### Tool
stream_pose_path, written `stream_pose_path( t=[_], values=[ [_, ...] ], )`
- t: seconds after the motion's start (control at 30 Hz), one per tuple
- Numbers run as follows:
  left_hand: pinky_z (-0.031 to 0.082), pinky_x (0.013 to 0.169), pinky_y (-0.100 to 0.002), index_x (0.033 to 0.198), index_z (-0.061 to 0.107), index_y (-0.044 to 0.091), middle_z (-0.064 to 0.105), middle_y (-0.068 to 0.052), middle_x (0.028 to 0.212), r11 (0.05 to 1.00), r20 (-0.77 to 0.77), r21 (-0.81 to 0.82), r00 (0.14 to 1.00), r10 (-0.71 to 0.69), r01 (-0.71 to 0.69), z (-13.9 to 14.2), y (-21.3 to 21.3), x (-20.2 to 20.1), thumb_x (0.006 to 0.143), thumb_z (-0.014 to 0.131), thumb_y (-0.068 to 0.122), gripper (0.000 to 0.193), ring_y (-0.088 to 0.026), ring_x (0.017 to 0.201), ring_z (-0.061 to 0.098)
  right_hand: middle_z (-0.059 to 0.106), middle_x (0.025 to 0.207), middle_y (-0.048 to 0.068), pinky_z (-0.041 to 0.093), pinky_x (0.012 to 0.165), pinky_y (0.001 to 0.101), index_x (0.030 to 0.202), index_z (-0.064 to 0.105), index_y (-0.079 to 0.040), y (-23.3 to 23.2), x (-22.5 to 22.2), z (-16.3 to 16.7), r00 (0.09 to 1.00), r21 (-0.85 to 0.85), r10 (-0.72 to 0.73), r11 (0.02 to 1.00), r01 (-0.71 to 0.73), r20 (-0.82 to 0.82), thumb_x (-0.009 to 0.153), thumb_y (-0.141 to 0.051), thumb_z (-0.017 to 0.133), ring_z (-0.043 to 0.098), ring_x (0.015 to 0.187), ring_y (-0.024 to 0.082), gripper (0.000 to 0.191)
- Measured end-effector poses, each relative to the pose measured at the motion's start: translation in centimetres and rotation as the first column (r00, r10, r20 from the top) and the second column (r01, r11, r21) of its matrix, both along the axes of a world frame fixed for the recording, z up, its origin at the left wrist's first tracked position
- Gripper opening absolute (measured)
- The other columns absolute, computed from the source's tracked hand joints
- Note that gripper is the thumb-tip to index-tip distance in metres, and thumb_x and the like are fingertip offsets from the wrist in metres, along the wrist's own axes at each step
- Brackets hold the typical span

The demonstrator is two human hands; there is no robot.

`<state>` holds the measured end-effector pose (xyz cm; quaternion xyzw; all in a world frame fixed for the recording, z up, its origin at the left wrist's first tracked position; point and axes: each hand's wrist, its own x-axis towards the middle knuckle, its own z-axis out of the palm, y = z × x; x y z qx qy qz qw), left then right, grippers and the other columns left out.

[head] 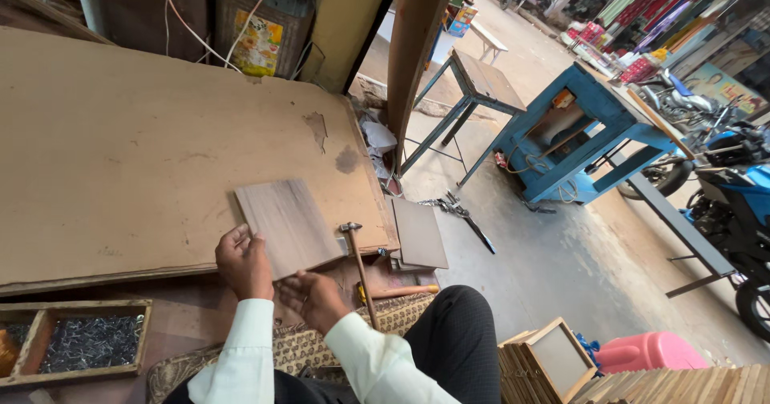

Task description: The person sits on a mat and assembles small wooden frames by attaching backing boards with metal corner brackets. They use a hammer to drive nails into the brackets and wood, then place the finished frames into a stack.

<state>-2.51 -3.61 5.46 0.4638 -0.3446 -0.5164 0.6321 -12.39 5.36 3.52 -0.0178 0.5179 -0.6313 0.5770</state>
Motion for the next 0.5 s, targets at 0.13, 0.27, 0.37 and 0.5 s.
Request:
stream_pose_path(
  t=[0.13, 0.27, 0.37, 0.5],
  values=[
    [0.055, 0.089, -0.036, 0.115, 0.068, -0.004, 0.073, -0.016, 0.112, 0.999, 0.133, 0.037, 0.991, 0.002, -0.007, -2.0, 0.2, -0.4, 0.088, 0.072, 0.003, 0.028, -0.022, 0.1, 0.07, 0.076, 0.114, 0.016, 0.062, 0.084, 0.0372, 0.124, 0.065, 0.001, 6.1, -0.8, 0.1, 0.896, 0.09, 0.312, 0.95, -0.299, -0.316, 0.103, -0.016, 0.059, 0.073, 0.097, 0.025, 0.027],
    [0.058, 0.082, -0.036, 0.109, 0.071, 0.0, 0.07, -0.016, 0.111, 0.998, 0.303, -0.061, 0.952, 0.039, -0.022, -3.8, -0.4, -1.7, 0.089, 0.068, 0.002, 0.021, -0.024, 0.092, 0.071, 0.071, 0.089, 0.011, 0.051, 0.062, 0.0319, 0.119, 0.069, 0.004, 13.7, -3.0, -0.8, 0.824, 0.252, 0.39, 0.917, -0.309, -0.411, 0.097, -0.013, 0.067, 0.068, 0.072, 0.019, 0.027],
    [0.052, 0.094, -0.045, 0.107, 0.07, 0.005, 0.07, -0.015, 0.107, 0.971, 0.338, -0.234, 0.931, 0.136, -0.057, -4.5, 0.7, -2.3, 0.094, 0.055, 0.012, 0.021, -0.035, 0.103, 0.066, 0.073, 0.078, 0.012, 0.051, 0.057, 0.0319, 0.116, 0.069, 0.001, 16.2, -3.6, -3.7, 0.786, 0.295, 0.354, 0.928, -0.227, -0.507, 0.091, -0.01, 0.065, 0.066, 0.064, 0.021, 0.027],
    [0.054, 0.094, -0.046, 0.119, 0.064, 0.006, 0.068, -0.018, 0.121, 0.935, 0.573, -0.355, 0.796, 0.195, 0.027, -1.8, 8.6, 1.6, 0.092, 0.063, 0.007, 0.027, -0.039, 0.11, 0.066, 0.073, 0.084, 0.01, 0.048, 0.059, 0.0282, 0.112, 0.075, 0.006, 16.4, -3.1, -7.4, 0.689, 0.234, 0.476, 0.877, -0.42, -0.547, 0.096, -0.015, 0.069, 0.063, 0.068, 0.016, 0.027]
  ],
)
